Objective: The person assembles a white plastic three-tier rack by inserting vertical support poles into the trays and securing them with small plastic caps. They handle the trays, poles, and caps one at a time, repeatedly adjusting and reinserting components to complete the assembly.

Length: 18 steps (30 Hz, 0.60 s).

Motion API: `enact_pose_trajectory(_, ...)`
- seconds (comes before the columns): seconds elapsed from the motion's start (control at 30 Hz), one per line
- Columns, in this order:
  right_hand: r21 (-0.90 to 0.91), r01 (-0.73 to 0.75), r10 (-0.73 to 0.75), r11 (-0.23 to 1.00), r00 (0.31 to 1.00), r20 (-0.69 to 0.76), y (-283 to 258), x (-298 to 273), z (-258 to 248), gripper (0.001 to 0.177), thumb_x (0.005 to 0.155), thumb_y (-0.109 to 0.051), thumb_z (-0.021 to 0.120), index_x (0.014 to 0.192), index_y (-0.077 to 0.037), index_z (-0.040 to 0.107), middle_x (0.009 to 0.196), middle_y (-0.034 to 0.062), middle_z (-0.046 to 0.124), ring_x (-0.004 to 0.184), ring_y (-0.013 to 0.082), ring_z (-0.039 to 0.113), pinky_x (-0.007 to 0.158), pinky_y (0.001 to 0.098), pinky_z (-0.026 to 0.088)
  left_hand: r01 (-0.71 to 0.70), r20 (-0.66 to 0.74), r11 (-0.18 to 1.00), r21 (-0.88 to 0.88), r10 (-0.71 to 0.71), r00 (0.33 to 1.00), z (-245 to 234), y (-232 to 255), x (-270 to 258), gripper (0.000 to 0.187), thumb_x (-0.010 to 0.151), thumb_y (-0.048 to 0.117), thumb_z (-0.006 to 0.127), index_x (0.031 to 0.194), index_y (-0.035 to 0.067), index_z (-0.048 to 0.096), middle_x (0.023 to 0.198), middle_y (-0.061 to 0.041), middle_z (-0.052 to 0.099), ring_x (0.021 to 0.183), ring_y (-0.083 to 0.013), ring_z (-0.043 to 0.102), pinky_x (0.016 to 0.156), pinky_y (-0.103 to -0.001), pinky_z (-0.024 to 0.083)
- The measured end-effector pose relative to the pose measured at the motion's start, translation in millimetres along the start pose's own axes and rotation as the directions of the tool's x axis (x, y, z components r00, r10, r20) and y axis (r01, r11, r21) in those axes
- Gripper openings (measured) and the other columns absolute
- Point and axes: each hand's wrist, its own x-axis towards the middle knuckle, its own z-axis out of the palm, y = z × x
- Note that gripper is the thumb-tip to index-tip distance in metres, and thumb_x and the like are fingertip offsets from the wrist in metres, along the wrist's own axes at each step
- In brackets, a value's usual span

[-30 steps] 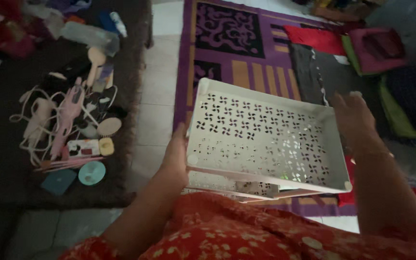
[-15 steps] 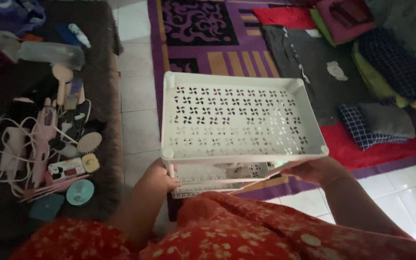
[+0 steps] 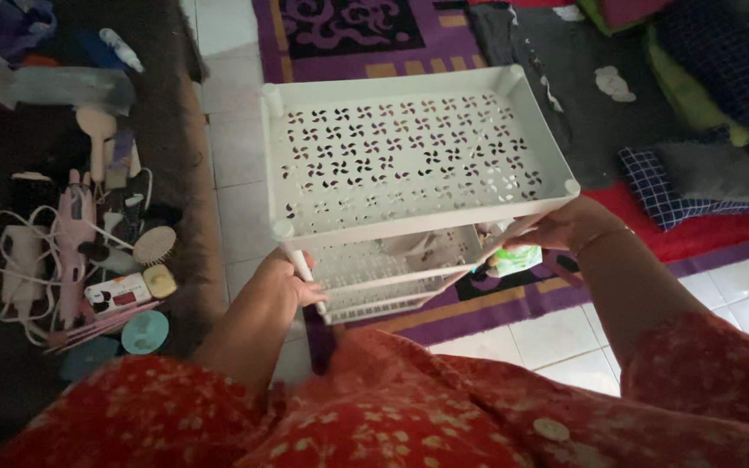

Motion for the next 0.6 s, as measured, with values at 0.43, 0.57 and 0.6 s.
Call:
enact_pose_trajectory(0.43, 0.26, -0.054, 0.056, 0.964, 0.998, -0.001, 25, 36, -19, 0.042, 0.087, -0.022, 0.069, 0.123, -0.003, 0.061, 0.12, 0.0164, 0.065, 0.112, 0.0368, 0.063, 0.092, 0.0583, 0.054, -0.038, -0.079, 0.993, -0.112, 0.03, 0.996, -1, 11, 15, 0.028, 0.093, 0.034, 0.061, 0.107, 0.012, 0.07, 0.141, -0.018, 0.053, 0.136, -0.0423, 0.048, 0.117, -0.062, 0.03)
enact_pose_trajectory(0.57, -0.433, 0.255, -0.194, 0.865, 0.964, 0.181, 26, 11, -4, 0.039, 0.085, 0.005, 0.07, 0.121, 0.001, 0.057, 0.121, 0.0174, 0.066, 0.119, 0.035, 0.067, 0.095, 0.0428, 0.061, -0.129, -0.078, 0.968, -0.213, 0.115, 0.99, 0, 9, 4, 0.037, 0.096, 0.038, 0.058, 0.127, 0.018, 0.067, 0.147, -0.02, 0.045, 0.136, -0.0451, 0.041, 0.117, -0.062, 0.03)
enact_pose_trajectory(0.6, -0.474, 0.274, -0.205, 0.837, 0.959, 0.194, 25, 5, -3, 0.042, 0.084, 0.007, 0.069, 0.123, 0.0, 0.056, 0.123, 0.0151, 0.065, 0.12, 0.032, 0.065, 0.095, 0.0408, 0.059, -0.156, -0.057, 0.957, -0.243, 0.146, 0.988, 0, 4, 3, 0.04, 0.096, 0.038, 0.057, 0.131, 0.021, 0.065, 0.149, -0.017, 0.044, 0.136, -0.0451, 0.038, 0.118, -0.062, 0.03)
